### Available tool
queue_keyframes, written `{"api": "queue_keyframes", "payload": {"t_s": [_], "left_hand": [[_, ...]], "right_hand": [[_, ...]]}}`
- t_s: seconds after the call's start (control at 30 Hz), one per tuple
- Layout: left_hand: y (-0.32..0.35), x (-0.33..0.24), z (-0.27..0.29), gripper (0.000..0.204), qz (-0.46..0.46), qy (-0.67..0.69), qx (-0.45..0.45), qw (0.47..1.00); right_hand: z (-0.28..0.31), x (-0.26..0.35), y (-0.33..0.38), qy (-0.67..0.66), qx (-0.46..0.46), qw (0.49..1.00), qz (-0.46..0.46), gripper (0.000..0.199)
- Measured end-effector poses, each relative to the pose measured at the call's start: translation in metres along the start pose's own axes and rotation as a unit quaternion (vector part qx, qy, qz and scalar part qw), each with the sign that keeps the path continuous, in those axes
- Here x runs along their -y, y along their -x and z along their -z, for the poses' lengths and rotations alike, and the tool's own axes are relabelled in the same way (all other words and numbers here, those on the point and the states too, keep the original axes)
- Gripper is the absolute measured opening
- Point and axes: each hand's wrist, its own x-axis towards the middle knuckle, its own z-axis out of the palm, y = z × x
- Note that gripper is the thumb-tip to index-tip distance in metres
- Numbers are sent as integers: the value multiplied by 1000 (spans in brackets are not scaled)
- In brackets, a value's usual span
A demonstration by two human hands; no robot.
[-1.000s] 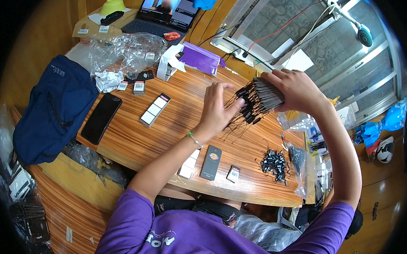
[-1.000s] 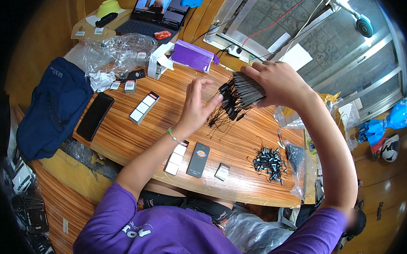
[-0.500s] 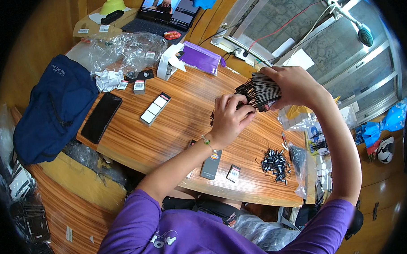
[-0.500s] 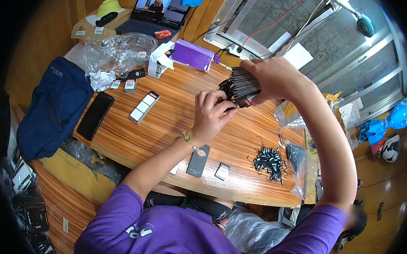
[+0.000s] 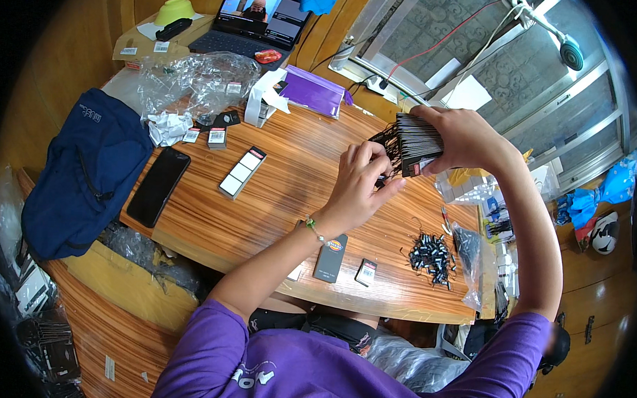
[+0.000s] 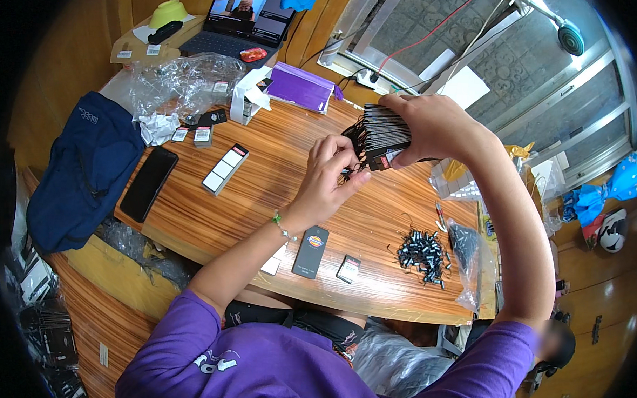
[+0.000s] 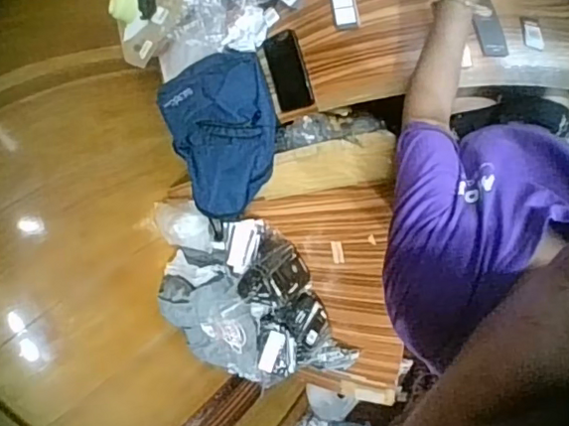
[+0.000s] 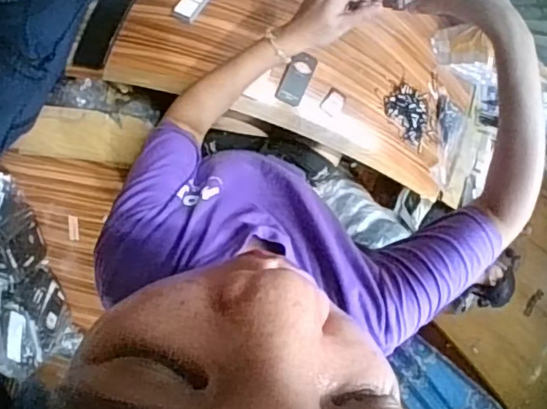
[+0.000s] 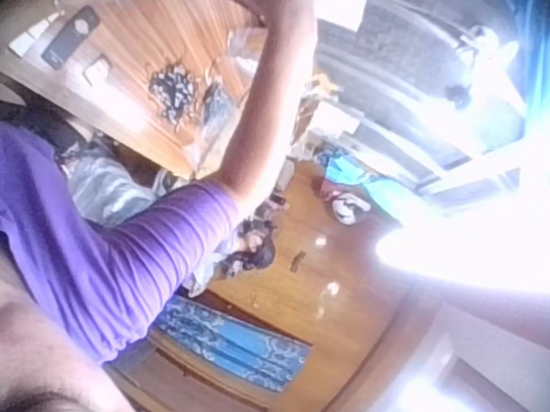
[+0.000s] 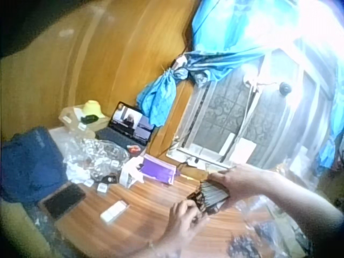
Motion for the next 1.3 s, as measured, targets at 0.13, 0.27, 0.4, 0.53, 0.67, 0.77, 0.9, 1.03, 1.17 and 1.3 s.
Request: {"api": "queue_keyframes", "payload": {"t_s": [0.13, 0.27, 0.4, 0.53, 0.67, 0.77, 0.9, 1.03, 1.17, 1.3], "left_hand": [[-6, -1, 6, 16, -15, 45, -61, 997], [-15, -6, 14, 15, -65, 57, -155, 984], [-26, -7, 21, 15, -92, 108, -183, 973], [-27, -4, 23, 13, -73, 99, -175, 977], [-23, 3, 25, 12, -41, 93, -169, 980], [-20, 5, 27, 12, 0, 95, -143, 985], [-23, 4, 29, 10, 2, 106, -105, 989], [-23, 6, 26, 12, 49, 139, -75, 986], [-25, 10, 24, 16, 86, 141, -50, 985], [-28, 10, 21, 21, 139, 224, -46, 963]], "right_hand": [[0, -7, 0, -80, -8, 997, 12, 82], [-28, -19, -3, -330, -1, 944, 27, 87], [-60, -1, -4, -534, -7, 846, 13, 84], [-100, 16, -3, -653, -34, 756, -28, 78], [-122, 32, -3, -732, 7, 677, -67, 76], [-138, 29, -7, -759, 22, 646, -71, 78], [-142, 26, -7, -762, 36, 642, -73, 81], [-149, 21, -5, -767, 37, 636, -79, 84], [-155, 19, -3, -773, 39, 628, -81, 87], [-160, 19, -1, -767, 41, 634, -94, 86]]}}
